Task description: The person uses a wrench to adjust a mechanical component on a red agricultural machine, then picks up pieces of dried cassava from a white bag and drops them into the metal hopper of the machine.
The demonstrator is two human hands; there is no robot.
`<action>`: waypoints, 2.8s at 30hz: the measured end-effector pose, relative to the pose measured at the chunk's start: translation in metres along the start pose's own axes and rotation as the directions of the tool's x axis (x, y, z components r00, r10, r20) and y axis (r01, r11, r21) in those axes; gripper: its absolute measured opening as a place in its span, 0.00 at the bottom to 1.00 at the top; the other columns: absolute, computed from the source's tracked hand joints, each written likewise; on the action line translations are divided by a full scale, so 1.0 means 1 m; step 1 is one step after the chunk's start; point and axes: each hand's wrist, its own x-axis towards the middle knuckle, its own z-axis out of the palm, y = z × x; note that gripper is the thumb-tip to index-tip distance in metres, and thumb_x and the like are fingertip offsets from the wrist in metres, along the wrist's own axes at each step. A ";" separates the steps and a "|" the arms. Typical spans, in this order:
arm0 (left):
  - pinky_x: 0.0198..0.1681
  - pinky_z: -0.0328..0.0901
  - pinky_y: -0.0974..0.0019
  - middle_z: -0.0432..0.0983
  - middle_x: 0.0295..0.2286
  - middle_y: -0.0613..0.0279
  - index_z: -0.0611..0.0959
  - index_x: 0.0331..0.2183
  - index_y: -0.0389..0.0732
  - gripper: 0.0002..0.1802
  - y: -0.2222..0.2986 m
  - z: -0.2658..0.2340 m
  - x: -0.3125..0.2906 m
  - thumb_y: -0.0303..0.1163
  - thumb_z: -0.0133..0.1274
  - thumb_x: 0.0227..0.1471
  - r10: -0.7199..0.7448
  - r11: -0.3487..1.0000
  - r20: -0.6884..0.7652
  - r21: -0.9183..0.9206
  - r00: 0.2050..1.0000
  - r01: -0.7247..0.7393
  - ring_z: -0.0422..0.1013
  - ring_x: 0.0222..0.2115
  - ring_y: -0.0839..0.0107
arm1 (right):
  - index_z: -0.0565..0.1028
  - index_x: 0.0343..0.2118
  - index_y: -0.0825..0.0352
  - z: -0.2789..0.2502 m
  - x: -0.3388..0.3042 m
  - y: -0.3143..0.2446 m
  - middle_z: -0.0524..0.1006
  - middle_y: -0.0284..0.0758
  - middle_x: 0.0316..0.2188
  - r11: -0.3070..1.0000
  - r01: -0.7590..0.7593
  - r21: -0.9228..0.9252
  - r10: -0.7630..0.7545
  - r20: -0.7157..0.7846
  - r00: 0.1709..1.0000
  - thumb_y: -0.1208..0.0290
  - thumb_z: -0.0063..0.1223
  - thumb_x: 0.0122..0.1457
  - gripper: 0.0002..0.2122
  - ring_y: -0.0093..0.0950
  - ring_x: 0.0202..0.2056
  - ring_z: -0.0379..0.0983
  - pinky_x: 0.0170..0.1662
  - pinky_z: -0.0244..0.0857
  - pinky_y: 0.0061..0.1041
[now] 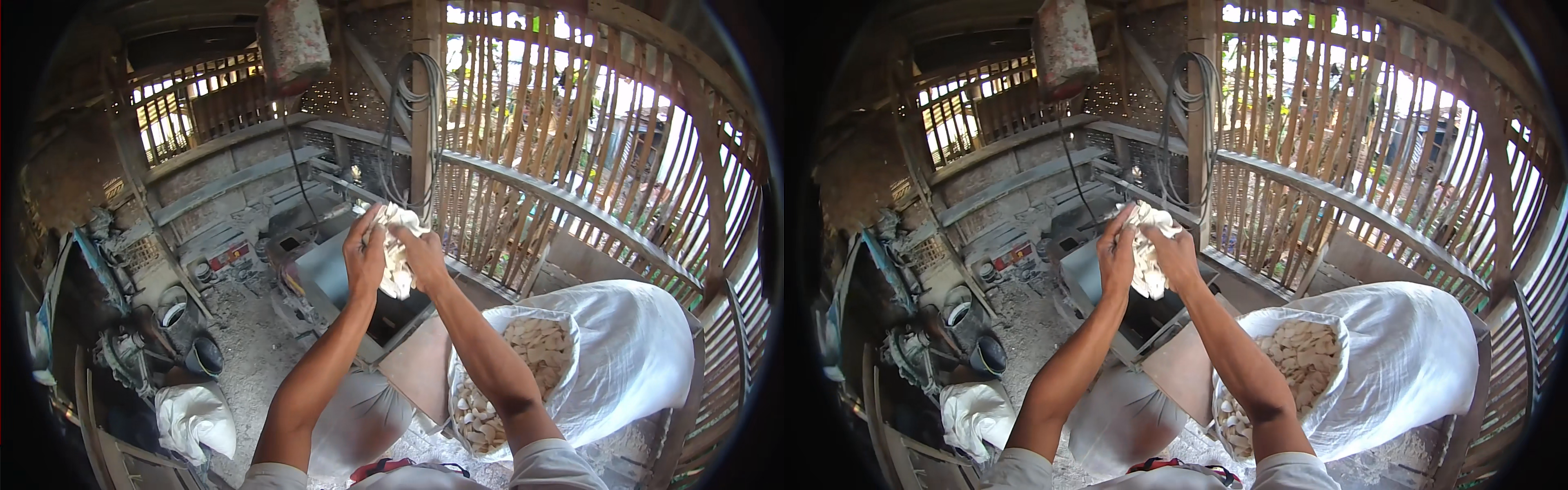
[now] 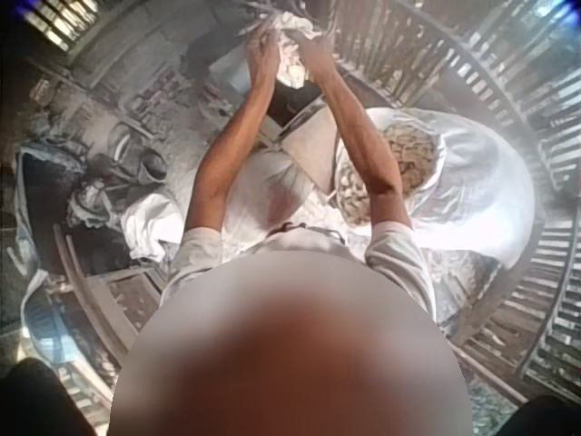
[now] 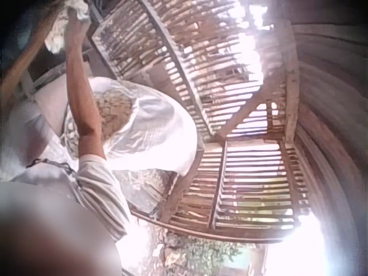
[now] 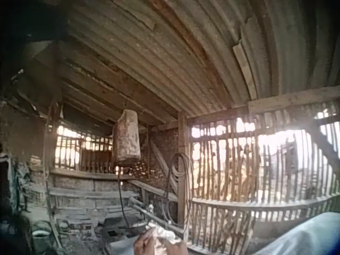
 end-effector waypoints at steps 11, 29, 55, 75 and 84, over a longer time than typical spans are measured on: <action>0.36 0.68 0.64 0.81 0.26 0.57 0.84 0.36 0.31 0.11 -0.024 -0.037 0.005 0.30 0.56 0.56 -0.292 0.914 0.029 0.305 0.956 0.269 0.75 0.29 0.72 | 0.77 0.48 0.63 -0.018 0.010 0.049 0.82 0.45 0.36 0.741 0.315 -0.593 -0.264 0.174 0.949 0.53 0.63 0.56 0.22 0.44 0.40 0.79 0.44 0.70 0.37; 0.31 0.63 0.68 0.71 0.24 0.63 0.74 0.26 0.34 0.08 -0.048 -0.041 0.008 0.24 0.59 0.44 -0.226 0.946 -0.139 0.203 0.964 0.251 0.66 0.26 0.76 | 0.74 0.52 0.67 -0.018 0.007 0.041 0.79 0.37 0.44 0.715 0.457 -0.529 -0.344 0.302 0.889 0.72 0.63 0.58 0.19 0.25 0.44 0.74 0.50 0.67 0.27; 0.32 0.67 0.63 0.77 0.26 0.56 0.76 0.31 0.35 0.11 -0.026 -0.036 0.008 0.30 0.61 0.48 -0.369 0.851 0.033 0.413 0.929 0.324 0.73 0.27 0.70 | 0.77 0.46 0.70 -0.029 0.007 0.047 0.78 0.48 0.41 0.726 0.309 -0.614 -0.195 0.247 0.949 0.86 0.47 0.48 0.20 0.46 0.39 0.78 0.42 0.71 0.36; 0.45 0.68 0.58 0.80 0.39 0.55 0.83 0.29 0.38 0.06 -0.026 -0.035 0.003 0.23 0.57 0.43 -0.125 0.880 0.112 0.471 0.986 0.058 0.76 0.43 0.57 | 0.79 0.43 0.72 -0.029 0.006 0.055 0.81 0.47 0.38 0.712 0.323 -0.623 -0.249 0.207 0.946 0.84 0.51 0.51 0.15 0.41 0.40 0.81 0.44 0.73 0.34; 0.47 0.68 0.58 0.80 0.36 0.54 0.82 0.31 0.37 0.06 -0.018 -0.027 0.000 0.22 0.57 0.45 -0.042 0.878 0.142 0.478 0.989 -0.032 0.77 0.40 0.54 | 0.78 0.45 0.73 -0.037 -0.001 0.038 0.81 0.32 0.36 0.835 0.387 -0.391 -0.383 0.091 0.919 0.80 0.51 0.65 0.08 0.20 0.40 0.76 0.46 0.69 0.21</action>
